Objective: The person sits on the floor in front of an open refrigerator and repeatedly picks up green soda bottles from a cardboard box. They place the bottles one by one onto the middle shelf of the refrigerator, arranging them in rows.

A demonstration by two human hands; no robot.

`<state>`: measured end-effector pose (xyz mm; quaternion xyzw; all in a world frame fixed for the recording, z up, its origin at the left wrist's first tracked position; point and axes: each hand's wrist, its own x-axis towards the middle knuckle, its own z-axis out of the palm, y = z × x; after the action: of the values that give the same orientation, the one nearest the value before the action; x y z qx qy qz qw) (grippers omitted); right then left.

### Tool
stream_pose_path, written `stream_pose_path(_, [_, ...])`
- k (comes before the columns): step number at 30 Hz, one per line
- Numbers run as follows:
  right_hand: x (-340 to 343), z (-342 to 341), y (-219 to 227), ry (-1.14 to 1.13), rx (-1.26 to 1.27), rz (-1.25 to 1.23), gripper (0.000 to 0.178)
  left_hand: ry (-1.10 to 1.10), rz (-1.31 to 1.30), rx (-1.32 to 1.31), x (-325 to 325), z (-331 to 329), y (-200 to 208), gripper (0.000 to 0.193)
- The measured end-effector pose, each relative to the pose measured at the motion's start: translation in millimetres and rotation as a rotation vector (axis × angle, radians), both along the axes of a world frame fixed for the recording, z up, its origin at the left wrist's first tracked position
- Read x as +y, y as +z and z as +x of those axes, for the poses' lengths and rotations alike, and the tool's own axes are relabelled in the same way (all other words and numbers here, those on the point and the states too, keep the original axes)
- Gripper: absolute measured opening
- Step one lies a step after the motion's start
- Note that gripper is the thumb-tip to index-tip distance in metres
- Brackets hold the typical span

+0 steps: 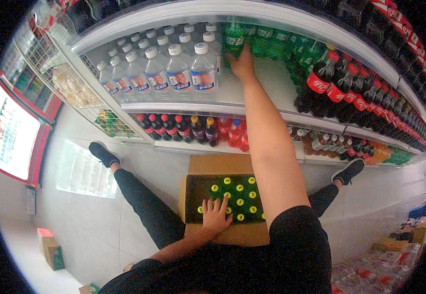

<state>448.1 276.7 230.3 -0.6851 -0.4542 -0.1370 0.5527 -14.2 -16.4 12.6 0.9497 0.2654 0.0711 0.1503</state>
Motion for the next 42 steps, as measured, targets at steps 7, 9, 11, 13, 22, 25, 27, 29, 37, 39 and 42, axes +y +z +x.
stream_pose_path(7, [6.3, -22.5, 0.7, -0.109, 0.117, -0.269, 0.075, 0.021, 0.000, 0.001, 1.3, -0.2, -0.8, 0.087])
stream_pose_path(9, [9.0, -19.2, 1.9, -0.108, 0.136, -0.341, 0.075, 0.014, -0.034, 0.023, 0.4, -0.3, -2.0, 0.089])
stream_pose_path(11, [15.3, -17.5, 2.1, -0.130, 0.152, -0.336, 0.075, 0.015, -0.055, 0.031, 0.5, 1.9, 1.8, 0.089])
stream_pose_path(13, [20.7, -12.3, -3.9, -0.155, 0.138, -0.314, 0.076, 0.007, -0.038, 0.018, 0.8, 3.5, 2.8, 0.089])
stream_pose_path(22, [24.6, -5.2, -11.2, -0.113, 0.123, -0.353, 0.067, -0.008, -0.042, -0.003, 1.6, 4.7, 0.7, 0.088])
stream_pose_path(25, [22.5, -4.2, -13.1, -0.143, 0.107, -0.379, 0.067, -0.015, -0.045, 0.001, 1.4, 5.7, 1.9, 0.087])
stream_pose_path(27, [20.5, -11.9, -8.6, -0.127, 0.121, -0.422, 0.069, -0.003, -0.038, 0.002, -0.4, 3.7, 1.4, 0.087])
stream_pose_path(29, [18.7, -5.0, -7.3, -0.120, 0.156, -0.462, 0.079, -0.005, -0.016, -0.018, 1.5, 6.4, 0.6, 0.086])
stream_pose_path(37, [0.4, -15.5, 5.0, -0.037, 0.061, -0.394, 0.082, -0.011, -0.054, -0.039, 1.6, 2.6, -1.3, 0.087])
stream_pose_path(39, [-6.3, -15.9, 7.0, -0.042, 0.084, -0.396, 0.081, -0.015, -0.051, -0.034, 3.2, 0.7, -3.8, 0.087])
stream_pose_path(42, [-16.2, -12.6, 7.2, -0.035, 0.032, -0.456, 0.080, -0.017, -0.065, -0.004, 3.4, 1.9, -3.6, 0.086])
